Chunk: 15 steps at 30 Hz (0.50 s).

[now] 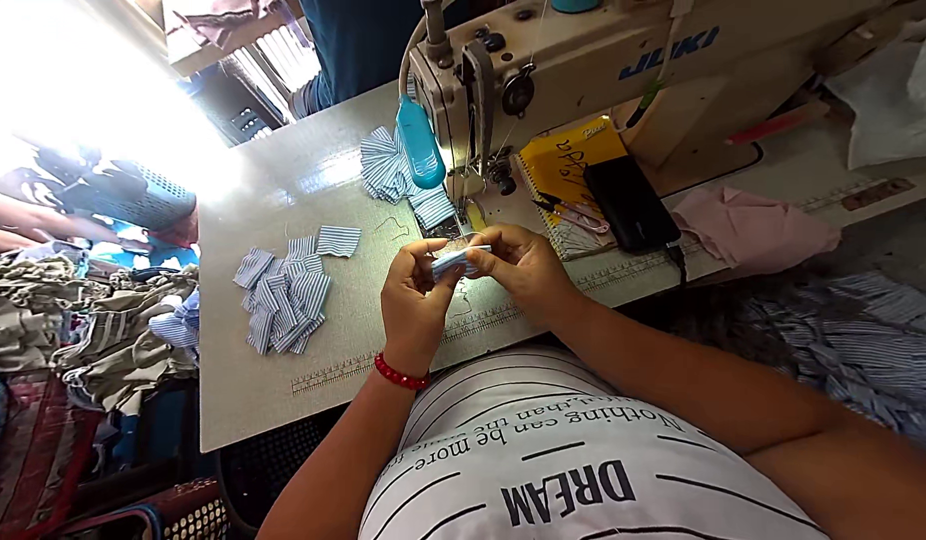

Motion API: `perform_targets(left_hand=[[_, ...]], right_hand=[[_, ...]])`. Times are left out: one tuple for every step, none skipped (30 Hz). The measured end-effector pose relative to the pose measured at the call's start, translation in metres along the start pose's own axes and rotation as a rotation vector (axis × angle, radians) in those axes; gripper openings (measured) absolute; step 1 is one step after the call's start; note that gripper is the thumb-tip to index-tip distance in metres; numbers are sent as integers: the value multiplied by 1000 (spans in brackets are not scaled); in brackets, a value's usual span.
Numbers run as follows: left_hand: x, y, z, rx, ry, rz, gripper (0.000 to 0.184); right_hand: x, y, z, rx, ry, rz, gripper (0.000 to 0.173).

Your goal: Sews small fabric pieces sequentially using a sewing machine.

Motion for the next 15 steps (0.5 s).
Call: perform_targets(left_hand=[[-1, 0, -3, 15, 33, -8, 36], [-1, 1, -7, 13, 52, -20, 32], [-2, 1, -9, 2, 65, -29, 28], [-3, 2, -11, -6, 72, -36, 25], [-3, 3, -11, -13, 70, -44, 22], [-4, 3, -11, -15, 60, -47, 21], [-4, 4, -10, -17, 40, -47, 19], [-4, 4, -8, -22, 9, -45, 17], [-4, 3, -7, -29, -20, -46, 16], [-4, 3, -5, -41, -45, -48, 13], [-3, 3, -4, -61, -65, -50, 12], [-3, 2, -2, -90, -87, -52, 10], [-2, 3, 0, -128, -115, -57, 10], [-1, 3, 4, -168, -155, -60, 11], [0, 4, 8, -199, -201, -64, 14]], right_hand=[[-1, -1, -2, 54, 17, -6, 7], [-2, -1, -4, 123, 40, -19, 6], [-2, -1, -6, 200, 58, -35, 6], [-3, -1, -7, 274, 74, -49, 7], [-4, 0, -8, 333, 85, -54, 8], [-5, 1, -9, 365, 90, -60, 9], [-5, 1, -9, 363, 86, -63, 10], [-5, 1, -10, 327, 68, -66, 10], [-4, -1, -9, 273, 41, -71, 9], [-4, -2, -8, 215, 14, -81, 10], [-4, -3, -7, 165, -10, -94, 11], [-3, -4, -5, 123, -29, -108, 14], [-3, -5, -4, 86, -37, -119, 17], [-3, -6, -4, 53, -35, -131, 20], [-2, -6, -5, 14, -20, -144, 23]])
Point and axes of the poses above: each hand's wrist, its own x-axis towards the middle knuckle, its own y-axis out of the palm, z = x × y, the point moved 5 cm from there along x, towards the middle knuckle, and after that the axes turned 1 degree about -y, right-handed, at the moved point
